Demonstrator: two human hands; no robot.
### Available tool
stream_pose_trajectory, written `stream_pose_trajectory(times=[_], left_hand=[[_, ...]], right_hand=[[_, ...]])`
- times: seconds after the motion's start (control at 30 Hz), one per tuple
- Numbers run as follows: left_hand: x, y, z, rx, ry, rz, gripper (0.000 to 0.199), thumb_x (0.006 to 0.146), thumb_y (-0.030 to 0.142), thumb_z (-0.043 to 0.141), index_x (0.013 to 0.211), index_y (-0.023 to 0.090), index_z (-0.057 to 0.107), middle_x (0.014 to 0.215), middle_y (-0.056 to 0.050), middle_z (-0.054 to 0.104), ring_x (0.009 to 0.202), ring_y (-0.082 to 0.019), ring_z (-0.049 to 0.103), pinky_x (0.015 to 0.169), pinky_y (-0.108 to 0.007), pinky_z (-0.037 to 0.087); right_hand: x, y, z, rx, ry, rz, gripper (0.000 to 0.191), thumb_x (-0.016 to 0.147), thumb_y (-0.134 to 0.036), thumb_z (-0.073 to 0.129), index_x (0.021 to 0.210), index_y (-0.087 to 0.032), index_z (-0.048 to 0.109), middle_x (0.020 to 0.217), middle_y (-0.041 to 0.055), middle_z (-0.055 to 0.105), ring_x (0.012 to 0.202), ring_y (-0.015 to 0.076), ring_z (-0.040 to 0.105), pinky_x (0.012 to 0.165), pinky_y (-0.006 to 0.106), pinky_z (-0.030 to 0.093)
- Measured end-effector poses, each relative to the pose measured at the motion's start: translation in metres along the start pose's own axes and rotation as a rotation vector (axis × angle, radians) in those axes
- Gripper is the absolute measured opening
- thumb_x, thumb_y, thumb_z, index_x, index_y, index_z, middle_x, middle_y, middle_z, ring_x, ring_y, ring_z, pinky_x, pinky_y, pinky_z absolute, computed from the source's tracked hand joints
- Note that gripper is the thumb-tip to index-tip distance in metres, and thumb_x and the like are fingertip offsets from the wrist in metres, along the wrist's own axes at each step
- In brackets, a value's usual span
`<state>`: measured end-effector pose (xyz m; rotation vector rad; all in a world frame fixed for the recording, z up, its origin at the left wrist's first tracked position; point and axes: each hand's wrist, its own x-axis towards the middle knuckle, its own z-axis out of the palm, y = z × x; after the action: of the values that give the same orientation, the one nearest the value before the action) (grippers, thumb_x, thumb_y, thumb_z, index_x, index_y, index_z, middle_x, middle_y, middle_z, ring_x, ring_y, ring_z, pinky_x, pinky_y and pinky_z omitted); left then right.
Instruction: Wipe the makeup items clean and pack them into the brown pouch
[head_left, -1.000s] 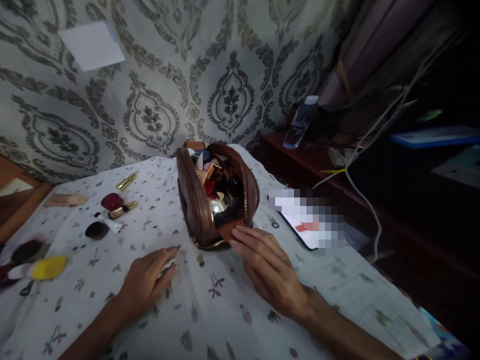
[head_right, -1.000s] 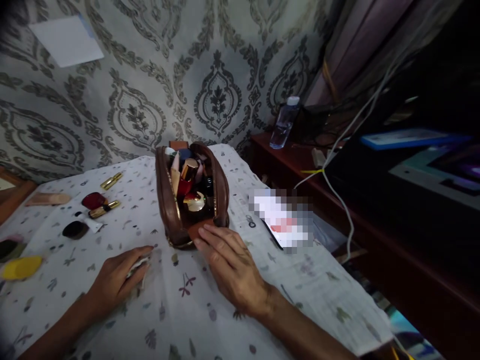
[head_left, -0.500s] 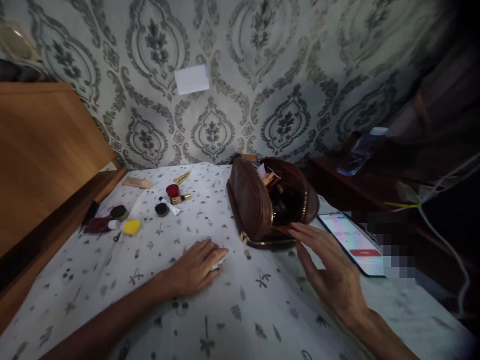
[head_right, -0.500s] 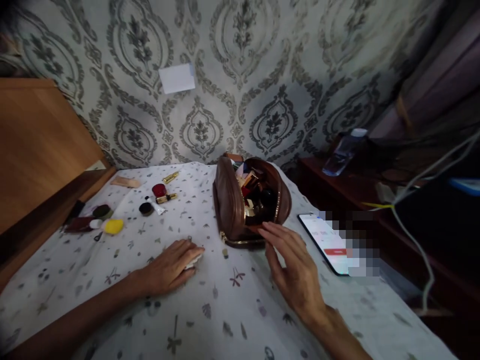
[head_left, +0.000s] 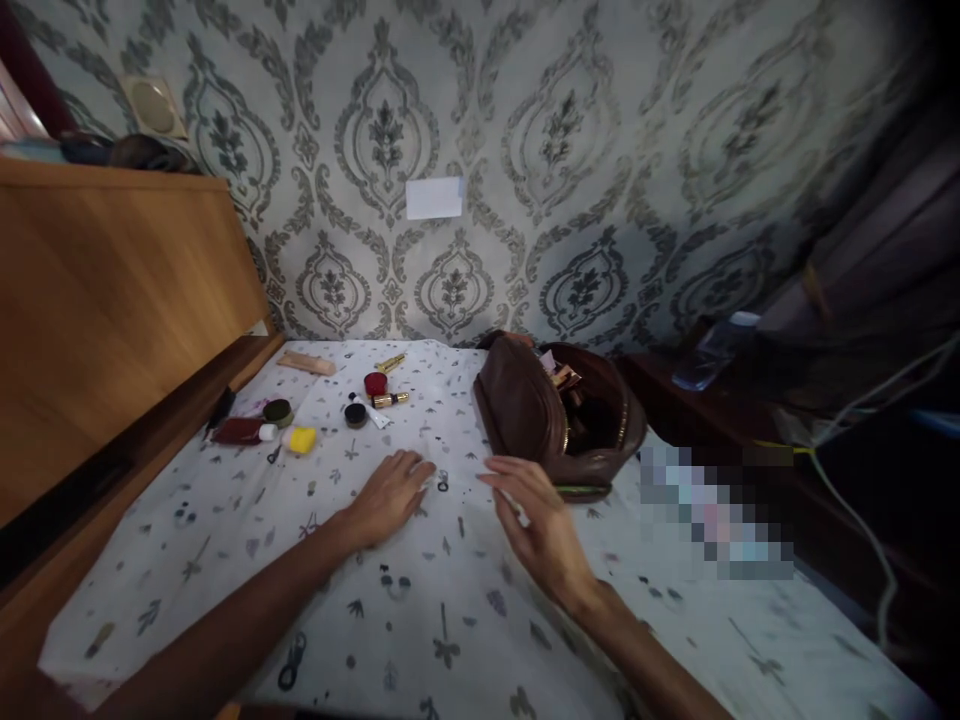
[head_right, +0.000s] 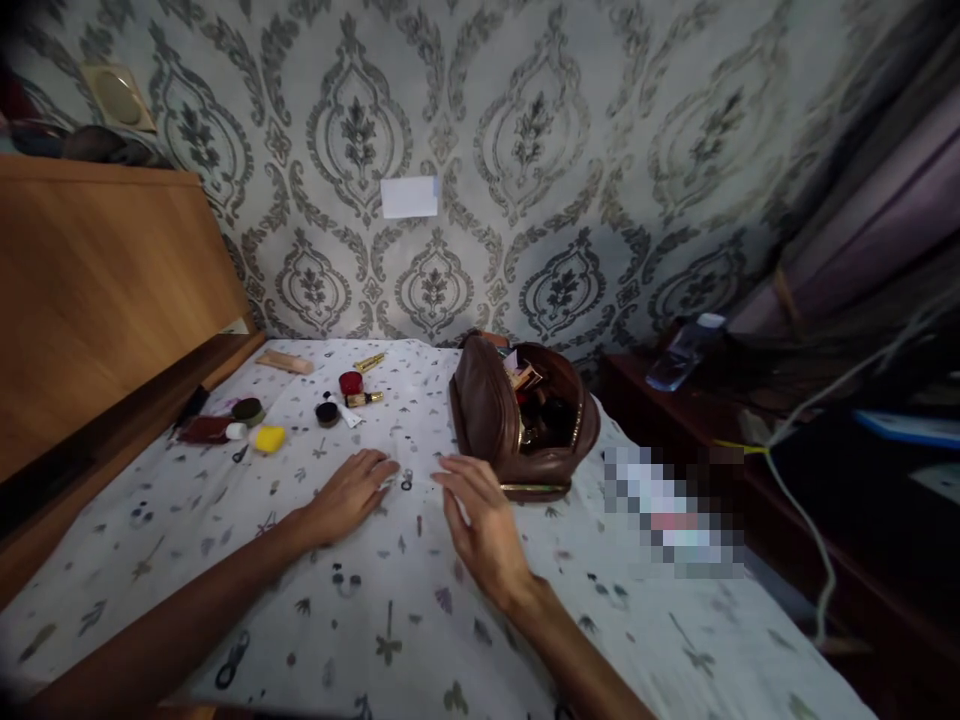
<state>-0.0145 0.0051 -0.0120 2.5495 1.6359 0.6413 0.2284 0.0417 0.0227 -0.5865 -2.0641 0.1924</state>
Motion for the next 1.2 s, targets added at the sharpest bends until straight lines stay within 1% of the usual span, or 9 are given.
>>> stream_pose_trajectory(times=[0.2, 0.33, 0.43, 0.6, 0.73, 0.83, 0.97, 1.07, 1.2], left_hand=[[0.000, -0.011, 0.009, 0.003, 0.066, -0.064, 0.025, 0.095, 0.019, 0.045, 0.119, 0.019, 0.053, 0.108, -0.009, 0.055, 0.100, -0.025, 0.051, 0.088, -0.041, 0.047], [0.001, -0.016, 0.014, 0.017, 0.067, -0.110, 0.022, 0.094, 0.017, 0.046, 0.114, 0.017, 0.054, 0.109, -0.010, 0.056, 0.101, -0.026, 0.051, 0.088, -0.042, 0.048], [0.002, -0.018, 0.014, 0.034, 0.055, -0.132, 0.022, 0.092, 0.013, 0.046, 0.112, 0.017, 0.055, 0.109, -0.010, 0.056, 0.101, -0.025, 0.052, 0.089, -0.043, 0.048], [0.001, -0.021, 0.013, 0.064, 0.065, -0.162, 0.022, 0.089, 0.008, 0.045, 0.107, 0.017, 0.056, 0.104, -0.009, 0.057, 0.100, -0.025, 0.052, 0.089, -0.042, 0.049], [-0.001, -0.027, 0.007, 0.049, 0.118, -0.210, 0.028, 0.087, 0.004, 0.044, 0.107, 0.019, 0.058, 0.101, -0.008, 0.057, 0.100, -0.023, 0.054, 0.088, -0.038, 0.049], [0.008, -0.041, -0.009, 0.033, 0.207, -0.279, 0.037, 0.086, 0.002, 0.042, 0.114, 0.020, 0.058, 0.105, -0.007, 0.058, 0.102, -0.022, 0.055, 0.090, -0.035, 0.048], [0.044, -0.076, -0.040, 0.073, 0.269, -0.392, 0.042, 0.091, 0.007, 0.039, 0.130, 0.019, 0.052, 0.116, -0.012, 0.055, 0.112, -0.025, 0.052, 0.096, -0.037, 0.044], [0.075, -0.105, -0.055, 0.182, 0.157, -0.555, 0.046, 0.094, 0.014, 0.040, 0.139, 0.020, 0.047, 0.125, -0.013, 0.052, 0.120, -0.026, 0.047, 0.100, -0.036, 0.040], [0.103, -0.126, -0.055, 0.188, 0.014, -0.597, 0.042, 0.092, 0.028, 0.050, 0.133, 0.018, 0.056, 0.116, -0.014, 0.058, 0.115, -0.030, 0.052, 0.097, -0.038, 0.041]], right_hand=[[0.023, -0.005, 0.072, 0.312, -0.218, 0.285, 0.026, 0.084, -0.016, 0.055, 0.099, -0.023, 0.074, 0.103, 0.0072, 0.075, 0.100, 0.0230, 0.067, 0.091, 0.041, 0.054], [0.033, -0.003, 0.103, 0.476, -0.186, 0.493, 0.026, 0.082, -0.022, 0.053, 0.097, -0.020, 0.073, 0.099, 0.0072, 0.076, 0.092, 0.0212, 0.070, 0.083, 0.036, 0.056], [0.025, -0.001, 0.116, 0.489, -0.109, 0.525, 0.027, 0.084, -0.027, 0.052, 0.102, -0.017, 0.070, 0.102, 0.0094, 0.074, 0.093, 0.0210, 0.069, 0.085, 0.036, 0.055], [0.008, 0.005, 0.122, 0.482, -0.099, 0.538, 0.030, 0.085, -0.029, 0.052, 0.108, -0.016, 0.066, 0.106, 0.0113, 0.073, 0.097, 0.0217, 0.069, 0.089, 0.038, 0.054], [0.006, 0.006, 0.122, 0.431, -0.128, 0.534, 0.030, 0.085, -0.028, 0.052, 0.108, -0.016, 0.066, 0.103, 0.0105, 0.073, 0.094, 0.0215, 0.068, 0.084, 0.036, 0.054], [0.007, 0.005, 0.121, 0.372, -0.141, 0.512, 0.030, 0.083, -0.025, 0.051, 0.106, -0.016, 0.067, 0.097, 0.0086, 0.073, 0.087, 0.0201, 0.067, 0.080, 0.034, 0.054], [0.007, 0.005, 0.121, 0.331, -0.167, 0.497, 0.029, 0.082, -0.022, 0.050, 0.104, -0.016, 0.068, 0.092, 0.0071, 0.071, 0.082, 0.0194, 0.065, 0.077, 0.033, 0.053], [0.008, 0.003, 0.121, 0.314, -0.163, 0.492, 0.028, 0.082, -0.018, 0.050, 0.102, -0.017, 0.068, 0.089, 0.0064, 0.069, 0.080, 0.0191, 0.062, 0.075, 0.032, 0.051], [0.009, -0.001, 0.121, 0.283, -0.181, 0.495, 0.026, 0.078, -0.010, 0.052, 0.095, -0.019, 0.070, 0.085, 0.0046, 0.067, 0.079, 0.0185, 0.060, 0.077, 0.031, 0.049]])
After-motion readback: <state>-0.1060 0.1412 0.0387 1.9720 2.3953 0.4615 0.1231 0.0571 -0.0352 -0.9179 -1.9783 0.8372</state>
